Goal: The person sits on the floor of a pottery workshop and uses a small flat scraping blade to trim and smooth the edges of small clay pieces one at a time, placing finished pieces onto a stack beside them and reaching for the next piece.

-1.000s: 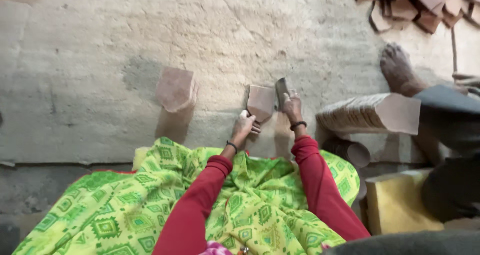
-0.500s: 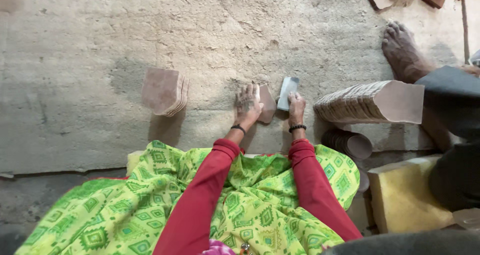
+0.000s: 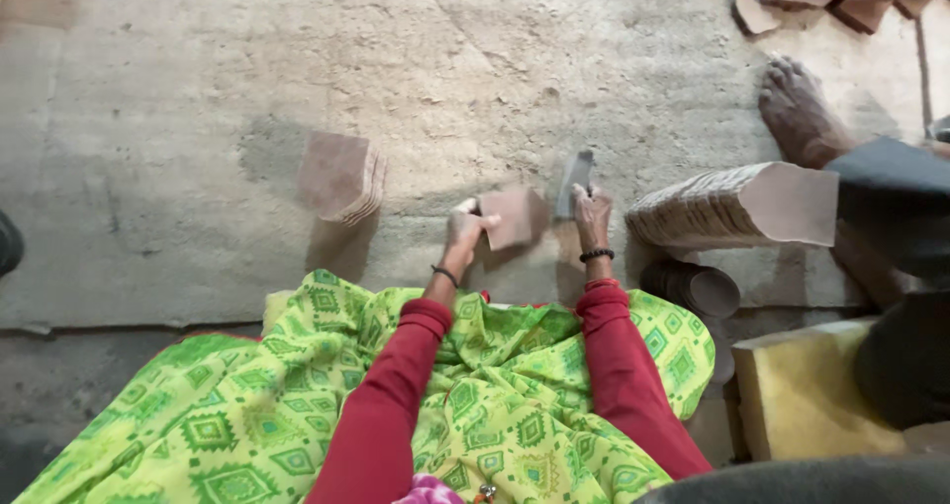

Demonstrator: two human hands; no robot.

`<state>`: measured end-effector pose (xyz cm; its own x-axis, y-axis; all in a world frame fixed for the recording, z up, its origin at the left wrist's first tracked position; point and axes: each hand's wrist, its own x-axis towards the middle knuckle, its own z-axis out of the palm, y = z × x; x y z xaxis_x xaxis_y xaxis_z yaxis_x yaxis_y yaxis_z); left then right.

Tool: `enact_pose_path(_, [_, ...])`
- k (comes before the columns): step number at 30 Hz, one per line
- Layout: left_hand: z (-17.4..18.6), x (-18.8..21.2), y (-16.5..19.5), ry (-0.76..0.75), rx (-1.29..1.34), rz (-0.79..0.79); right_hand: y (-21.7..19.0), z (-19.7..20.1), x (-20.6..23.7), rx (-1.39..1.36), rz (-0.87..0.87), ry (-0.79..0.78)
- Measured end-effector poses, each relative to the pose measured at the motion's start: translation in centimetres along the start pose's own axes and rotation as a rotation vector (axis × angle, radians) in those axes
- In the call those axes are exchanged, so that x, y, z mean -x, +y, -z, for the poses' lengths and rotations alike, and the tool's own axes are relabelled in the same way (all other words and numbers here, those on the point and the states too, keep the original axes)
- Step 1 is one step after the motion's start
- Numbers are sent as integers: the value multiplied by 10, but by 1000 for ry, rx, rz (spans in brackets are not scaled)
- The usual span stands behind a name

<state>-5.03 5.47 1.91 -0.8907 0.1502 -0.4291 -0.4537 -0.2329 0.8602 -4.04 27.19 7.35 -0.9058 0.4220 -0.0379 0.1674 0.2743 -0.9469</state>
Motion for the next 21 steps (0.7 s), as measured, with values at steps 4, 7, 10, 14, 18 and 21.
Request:
enact_pose_path(4, [17, 7, 1, 162, 158, 155, -2, -20, 14, 627, 269, 62])
enact_pose_path(7, [-3, 20, -14, 270, 309, 1, -2, -40, 34, 802, 579, 1])
enact_pose_path(10, [-20, 33, -37, 319, 402, -10, -1, -55, 56, 926, 494, -193])
enact_pose_path(14, [-16, 39, -51, 206, 475, 83, 1, -61, 63, 953, 574, -220])
enact_pose_path(18, [-10, 38, -43, 204, 383, 105, 5, -60, 49, 889, 644, -210])
enact_pose_path(21, [-11, 38, -35, 153, 339, 114, 5, -62, 36, 891, 655, -212])
